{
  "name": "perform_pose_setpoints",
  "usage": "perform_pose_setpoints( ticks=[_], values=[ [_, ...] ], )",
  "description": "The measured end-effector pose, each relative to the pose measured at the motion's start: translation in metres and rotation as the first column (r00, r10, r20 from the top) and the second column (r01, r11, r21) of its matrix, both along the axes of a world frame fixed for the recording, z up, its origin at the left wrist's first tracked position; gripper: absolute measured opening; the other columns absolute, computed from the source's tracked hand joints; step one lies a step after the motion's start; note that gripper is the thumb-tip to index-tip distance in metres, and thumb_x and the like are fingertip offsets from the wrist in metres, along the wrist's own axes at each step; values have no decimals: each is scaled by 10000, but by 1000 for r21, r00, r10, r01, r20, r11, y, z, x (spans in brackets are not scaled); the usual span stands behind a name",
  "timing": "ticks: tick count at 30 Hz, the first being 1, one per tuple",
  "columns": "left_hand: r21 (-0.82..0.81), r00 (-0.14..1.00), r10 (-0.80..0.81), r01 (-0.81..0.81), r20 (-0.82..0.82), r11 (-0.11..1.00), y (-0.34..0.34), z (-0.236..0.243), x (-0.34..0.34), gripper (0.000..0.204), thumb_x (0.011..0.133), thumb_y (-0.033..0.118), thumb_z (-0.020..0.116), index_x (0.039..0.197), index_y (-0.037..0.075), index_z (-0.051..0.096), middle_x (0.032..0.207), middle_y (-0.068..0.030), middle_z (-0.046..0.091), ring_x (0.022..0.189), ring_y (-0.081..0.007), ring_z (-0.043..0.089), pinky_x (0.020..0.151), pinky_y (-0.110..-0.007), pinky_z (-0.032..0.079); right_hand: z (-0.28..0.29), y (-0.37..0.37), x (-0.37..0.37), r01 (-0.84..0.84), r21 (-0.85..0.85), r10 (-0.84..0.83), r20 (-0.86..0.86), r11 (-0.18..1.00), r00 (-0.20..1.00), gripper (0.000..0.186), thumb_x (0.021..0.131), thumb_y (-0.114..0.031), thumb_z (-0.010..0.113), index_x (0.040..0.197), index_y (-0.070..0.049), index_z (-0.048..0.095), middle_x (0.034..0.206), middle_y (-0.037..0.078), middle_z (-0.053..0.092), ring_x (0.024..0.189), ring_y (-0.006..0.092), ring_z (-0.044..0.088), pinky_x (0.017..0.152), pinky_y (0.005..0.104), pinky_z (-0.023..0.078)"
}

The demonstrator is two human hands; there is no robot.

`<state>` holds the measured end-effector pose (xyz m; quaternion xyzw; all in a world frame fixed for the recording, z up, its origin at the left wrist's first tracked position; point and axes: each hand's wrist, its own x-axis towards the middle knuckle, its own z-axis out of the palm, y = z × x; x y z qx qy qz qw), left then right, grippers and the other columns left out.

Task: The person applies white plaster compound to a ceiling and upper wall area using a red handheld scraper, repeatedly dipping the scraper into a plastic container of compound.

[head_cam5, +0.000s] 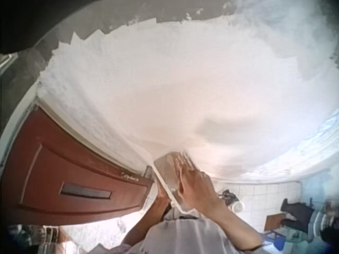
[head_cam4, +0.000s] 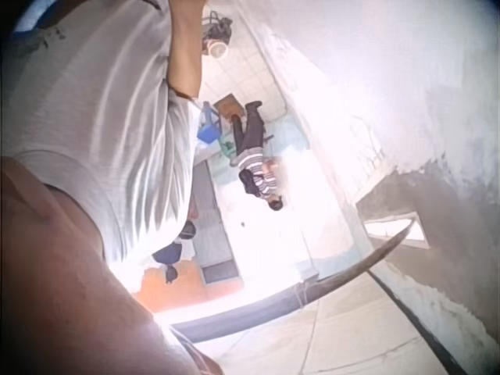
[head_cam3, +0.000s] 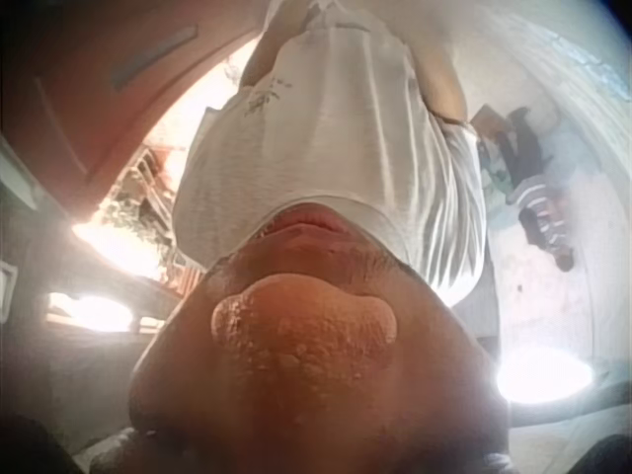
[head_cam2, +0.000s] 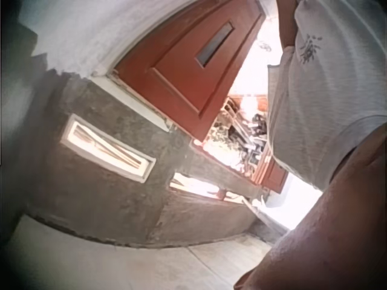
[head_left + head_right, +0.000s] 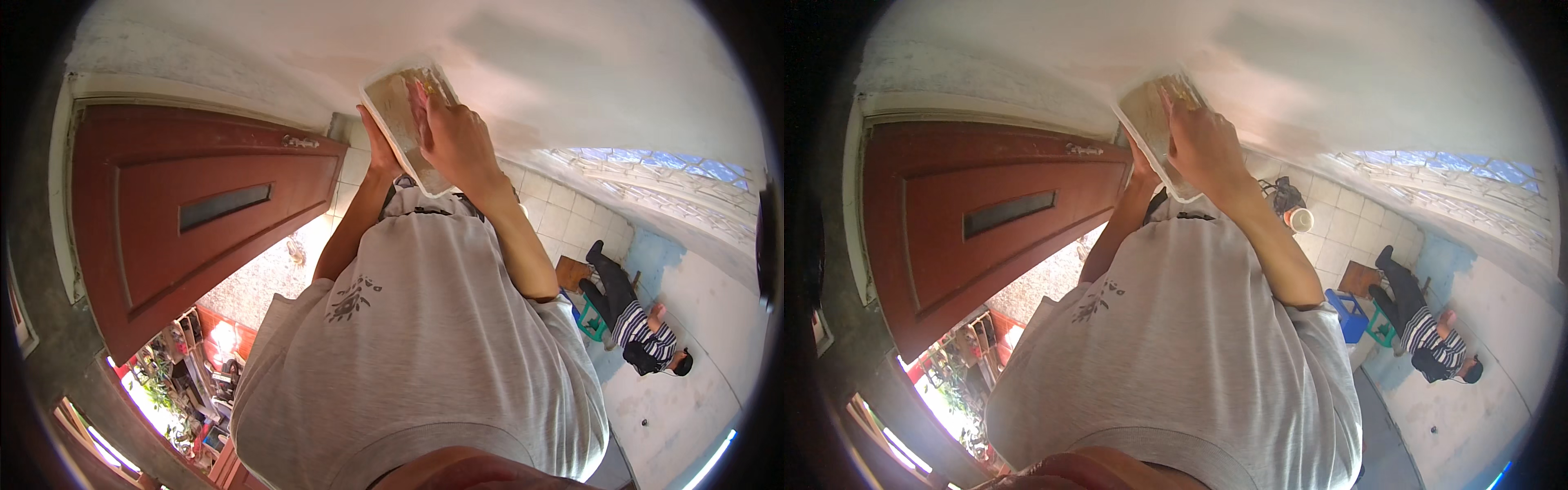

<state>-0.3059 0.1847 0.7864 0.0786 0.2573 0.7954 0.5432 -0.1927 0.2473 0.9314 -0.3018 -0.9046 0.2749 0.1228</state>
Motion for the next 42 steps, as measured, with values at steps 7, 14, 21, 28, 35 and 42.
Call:
perform_pose_setpoints(
  ticks=[7, 14, 21, 28, 35, 42],
  values=[
    [49, 971, 74, -65, -226, 997, -5, -3, 8, 906, 956, 837, 285, 1549, 164, 412, 1463, -70, 538, 1323, -255, 543, 1117, -431, 472, -16, -1, 5, -77, 59, 76, 24, 995, 997, 197, 901, -49, 609, 1047, 82, 621, 831, 252, 677, 746, 448, 682, 676, 526, 561],
    [-68, 994, 91, -87, 58, 994, -7, -92, -3, 885, 973, 817, 283, 1532, 145, 421, 1408, -45, 568, 1274, -222, 566, 1090, -384, 486, -51, -11, 5, -84, 9, 84, 10, 996, 996, 200, 899, -54, 620, 1060, 65, 619, 751, 269, 666, 722, 440, 681, 657, 516, 559],
    [-39, 998, 51, -52, -36, 998, -1, 1, 18, 912, 982, 813, 220, 1562, 128, 387, 1462, -62, 540, 1328, -245, 536, 1126, -414, 459, 3, 5, 12, 39, -92, -40, -6, 995, 999, 200, 876, -55, 651, 1019, 81, 626, 808, 274, 680, 756, 430, 691, 679, 519, 560],
    [-57, 999, 47, -47, -1, 997, 1, -1, 25, 926, 977, 823, 206, 1542, 117, 403, 1437, -80, 556, 1282, -258, 568, 1104, -409, 472, -23, -3, 21, -99, 15, 98, 78, 995, 992, 126, 824, -47, 658, 904, 49, 642, 842, 261, 688, 806, 438, 711, 711, 519, 582],
    [110, 995, -14, 25, -102, 994, 0, -14, 24, 925, 975, 827, 215, 1555, 129, 394, 1449, -80, 544, 1310, -268, 542, 1122, -436, 457, -41, -10, 32, -108, 69, 106, 34, 992, 994, 206, 833, -55, 664, 993, 71, 632, 838, 262, 690, 811, 433, 708, 718, 515, 581],
    [-2, 999, 7, -7, -50, 1000, 3, -8, 23, 937, 968, 834, 214, 1563, 130, 383, 1495, -104, 505, 1360, -283, 507, 1140, -452, 445, -21, -2, 27, 88, 36, -93, 164, 995, 982, 278, 809, -71, 703, 1051, 55, 653, 896, 255, 696, 870, 430, 721, 737, 489, 595]
  ],
)
